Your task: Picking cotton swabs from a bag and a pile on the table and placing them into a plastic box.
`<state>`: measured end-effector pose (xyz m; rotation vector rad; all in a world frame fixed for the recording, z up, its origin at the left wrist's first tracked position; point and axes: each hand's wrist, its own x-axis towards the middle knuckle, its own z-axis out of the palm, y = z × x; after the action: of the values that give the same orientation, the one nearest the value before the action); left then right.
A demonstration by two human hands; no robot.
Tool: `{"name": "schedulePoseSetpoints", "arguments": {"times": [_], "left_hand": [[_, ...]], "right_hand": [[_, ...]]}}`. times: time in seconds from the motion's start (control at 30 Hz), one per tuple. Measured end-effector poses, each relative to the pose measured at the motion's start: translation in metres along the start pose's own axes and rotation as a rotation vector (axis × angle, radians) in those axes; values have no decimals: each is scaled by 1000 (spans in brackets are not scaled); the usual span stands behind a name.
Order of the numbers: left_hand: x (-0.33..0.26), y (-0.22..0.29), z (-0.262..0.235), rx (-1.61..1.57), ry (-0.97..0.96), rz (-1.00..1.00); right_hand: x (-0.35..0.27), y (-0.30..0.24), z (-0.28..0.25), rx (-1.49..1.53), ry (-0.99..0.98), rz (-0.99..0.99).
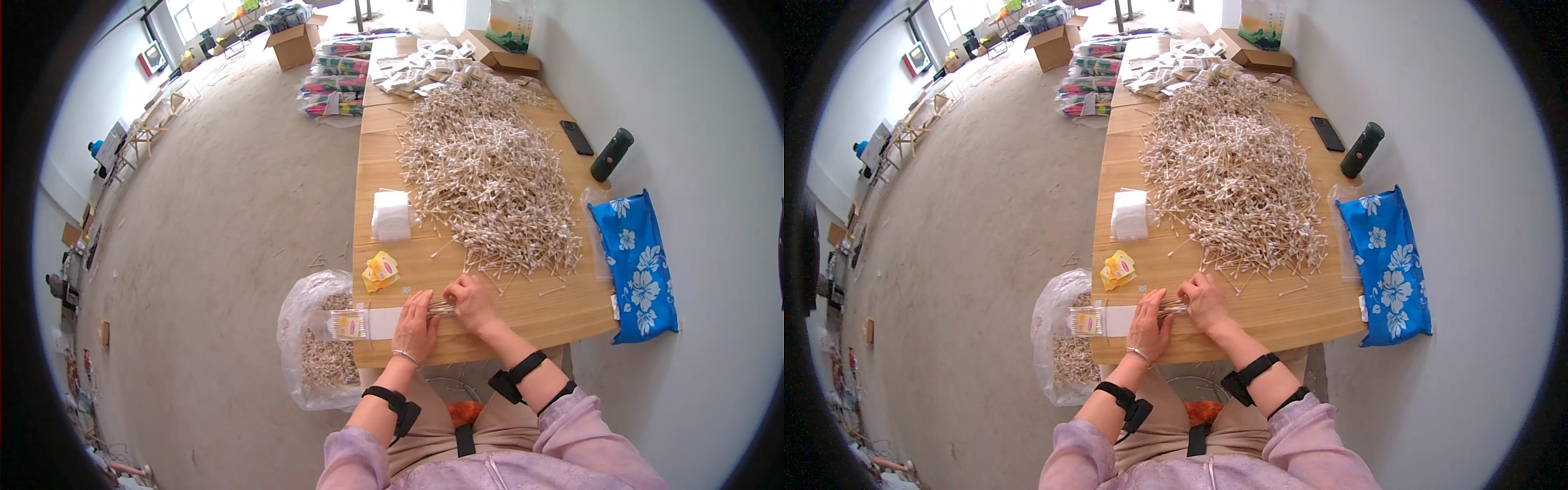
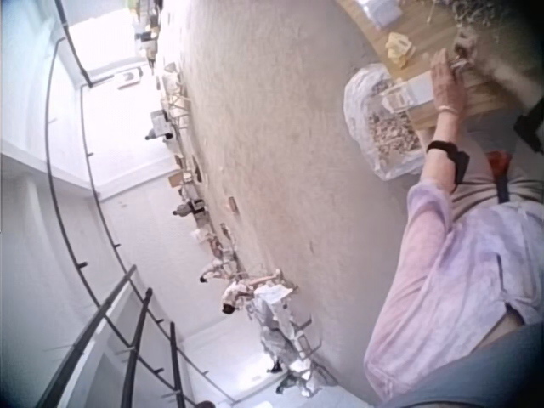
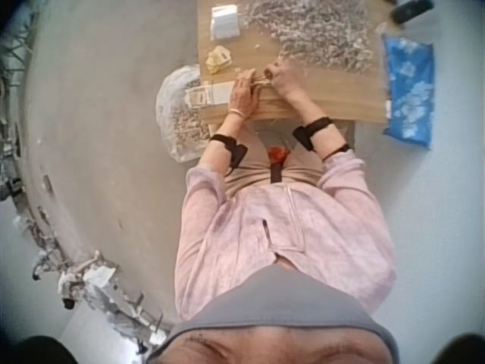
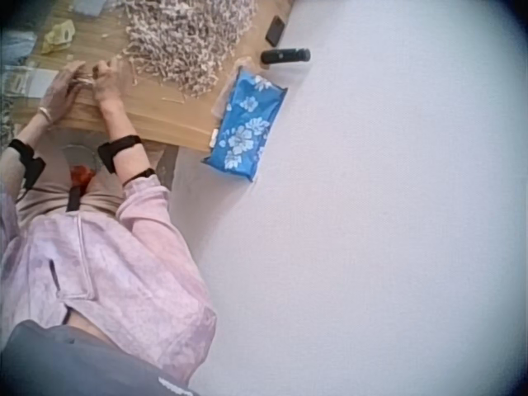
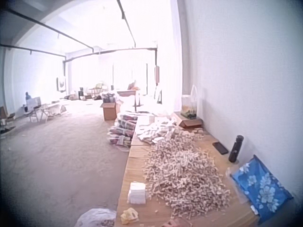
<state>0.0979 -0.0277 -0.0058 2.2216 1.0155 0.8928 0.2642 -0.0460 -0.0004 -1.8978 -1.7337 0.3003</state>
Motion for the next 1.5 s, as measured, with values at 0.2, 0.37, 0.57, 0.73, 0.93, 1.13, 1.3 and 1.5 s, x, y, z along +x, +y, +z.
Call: {"name": "schedulePoseSetpoints", "arguments": {"times": [0.2, 0.37, 0.57, 0.73, 0.93, 1.13, 1.3, 1.5], "left_hand": [[0, 0, -2, 11, -14, -9], [0, 6, -4, -54, 106, -24], [-2, -5, 1, -162, 202, -123], [-5, -9, 2, -157, 225, -122], [-2, -4, 1, -207, 237, -134], [-4, -11, 6, -125, 270, -91], [-3, -11, 7, -122, 283, -99], [-3, -13, 8, -107, 277, -108]], "right_hand": [[-10, 3, 5, 293, 253, 112], [-29, -7, 0, 222, 235, 106], [-52, -32, 7, -291, -111, -140], [-68, -40, 6, -369, -251, -164], [-70, -35, 3, -322, -241, -189], [-78, -38, 5, -317, -242, -169], [-56, -32, -4, -321, -242, -128], [-50, -17, -5, -255, -86, -5]]}}
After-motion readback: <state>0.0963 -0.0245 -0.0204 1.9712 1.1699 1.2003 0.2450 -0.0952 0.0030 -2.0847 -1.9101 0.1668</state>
